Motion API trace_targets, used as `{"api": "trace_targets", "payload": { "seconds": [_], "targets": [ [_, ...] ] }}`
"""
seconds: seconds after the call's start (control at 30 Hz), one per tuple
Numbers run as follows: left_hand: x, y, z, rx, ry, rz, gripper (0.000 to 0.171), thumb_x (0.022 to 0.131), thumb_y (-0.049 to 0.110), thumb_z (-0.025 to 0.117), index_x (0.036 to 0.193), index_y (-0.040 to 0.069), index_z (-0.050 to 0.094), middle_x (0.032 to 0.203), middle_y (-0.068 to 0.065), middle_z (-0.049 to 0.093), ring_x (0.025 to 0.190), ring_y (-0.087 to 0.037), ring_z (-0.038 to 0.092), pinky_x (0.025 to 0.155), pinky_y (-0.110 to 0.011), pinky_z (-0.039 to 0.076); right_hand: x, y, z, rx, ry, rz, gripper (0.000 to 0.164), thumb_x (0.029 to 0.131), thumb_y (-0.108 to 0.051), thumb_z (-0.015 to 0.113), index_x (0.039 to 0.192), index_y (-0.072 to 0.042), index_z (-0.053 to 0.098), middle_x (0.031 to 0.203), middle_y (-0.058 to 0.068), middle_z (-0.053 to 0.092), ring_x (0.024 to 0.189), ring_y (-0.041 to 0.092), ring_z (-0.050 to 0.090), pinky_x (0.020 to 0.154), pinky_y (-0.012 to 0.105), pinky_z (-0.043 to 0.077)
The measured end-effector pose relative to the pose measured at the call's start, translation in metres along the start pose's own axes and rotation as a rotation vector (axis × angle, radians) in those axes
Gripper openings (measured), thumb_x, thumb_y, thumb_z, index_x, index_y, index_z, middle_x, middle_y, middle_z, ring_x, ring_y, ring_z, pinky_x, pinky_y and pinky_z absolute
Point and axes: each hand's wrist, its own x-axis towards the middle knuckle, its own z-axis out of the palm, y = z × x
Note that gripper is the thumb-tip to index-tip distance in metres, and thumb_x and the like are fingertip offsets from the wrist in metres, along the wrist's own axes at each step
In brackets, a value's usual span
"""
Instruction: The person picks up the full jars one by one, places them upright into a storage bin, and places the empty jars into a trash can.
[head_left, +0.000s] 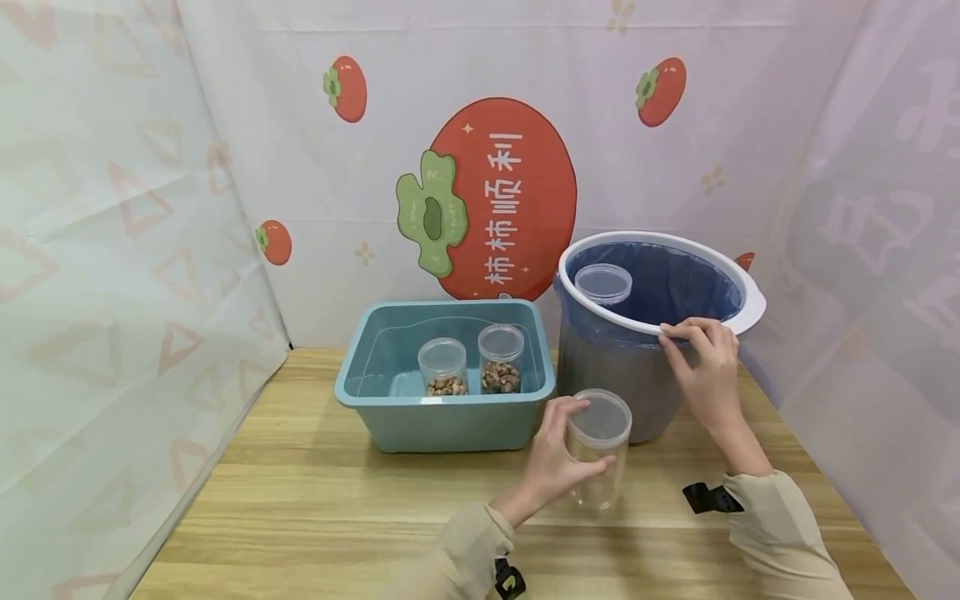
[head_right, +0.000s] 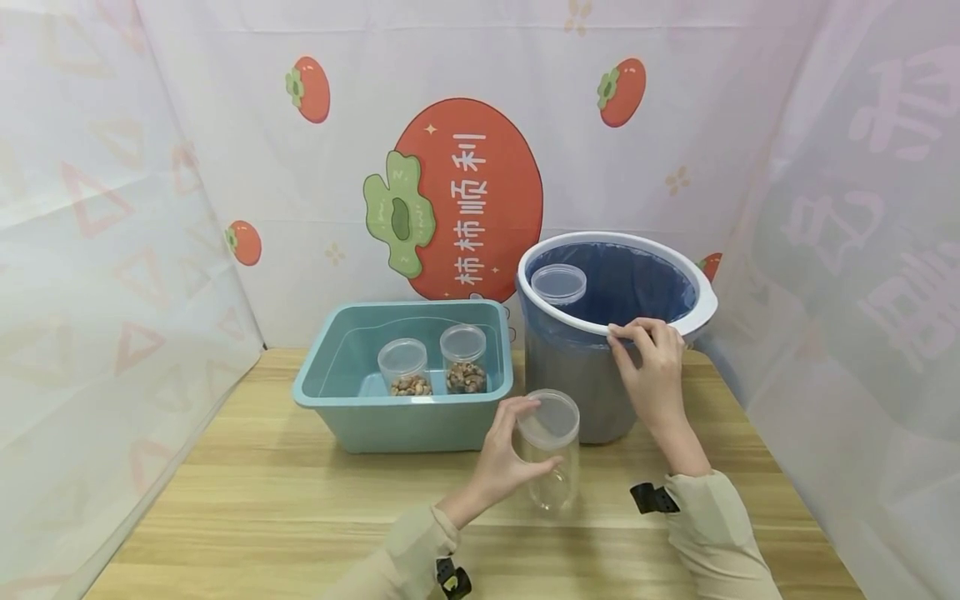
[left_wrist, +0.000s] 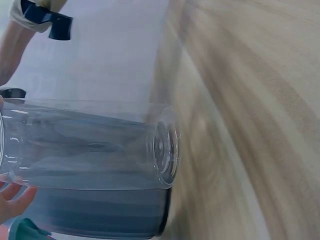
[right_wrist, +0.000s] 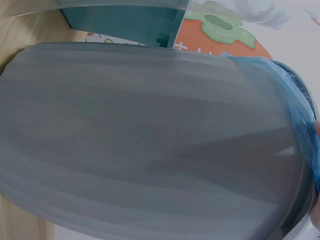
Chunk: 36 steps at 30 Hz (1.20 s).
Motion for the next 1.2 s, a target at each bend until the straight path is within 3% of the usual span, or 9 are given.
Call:
{"api": "trace_targets", "payload": {
  "seconds": [0.2,0.53,0.8,1.03,1.2],
  "targets": [
    [0.007,0.005,-0.016,-0.031,0.010,-0.013,0.072,0.060,0.018,0.081,0.120,0.008,0.043,0.120,-0.009,0.040,0.105,-0.020,0.047,0.088,-0.028,0.041,0.000,0.000,0.000,0.004,-0.005,0.003,0.028,0.061,0.017,0.069,0.086,0.004,0.065,0.085,0.022,0.053,0.082,0.037,0.044,0.079,0.043,0.026],
    [0.020,0.011,-0.038,-0.051,0.039,0.077,0.075,0.058,0.014,0.082,0.120,0.006,0.042,0.119,-0.009,0.042,0.103,-0.020,0.047,0.087,-0.030,0.043,0.000,0.000,0.000,0.002,-0.005,0.004,0.028,0.061,0.018,0.070,0.085,0.004,0.065,0.085,0.022,0.053,0.083,0.037,0.044,0.079,0.043,0.026],
    [0.032,0.019,-0.054,-0.090,0.029,0.042,0.071,0.061,0.015,0.081,0.120,0.006,0.042,0.120,-0.008,0.041,0.102,-0.025,0.049,0.080,-0.032,0.045,0.000,-0.001,-0.001,-0.001,-0.008,0.011,0.028,0.061,0.017,0.070,0.085,0.004,0.065,0.085,0.022,0.053,0.083,0.037,0.044,0.079,0.043,0.026],
    [0.047,0.022,-0.070,-0.084,0.069,0.051,0.072,0.059,0.015,0.082,0.119,0.006,0.043,0.113,-0.008,0.046,0.101,-0.017,0.047,0.075,-0.026,0.044,0.001,-0.001,-0.001,0.000,-0.008,0.006,0.028,0.061,0.017,0.070,0.085,0.004,0.065,0.085,0.022,0.053,0.082,0.037,0.044,0.078,0.043,0.026],
    [0.060,0.025,-0.081,-0.115,0.088,0.088,0.074,0.059,0.013,0.082,0.121,0.004,0.041,0.114,-0.011,0.045,0.101,-0.020,0.048,0.074,-0.029,0.047,0.001,-0.001,-0.001,-0.002,-0.008,0.009,0.028,0.061,0.017,0.070,0.085,0.004,0.065,0.085,0.022,0.053,0.082,0.037,0.044,0.078,0.043,0.026]
  ]
}}
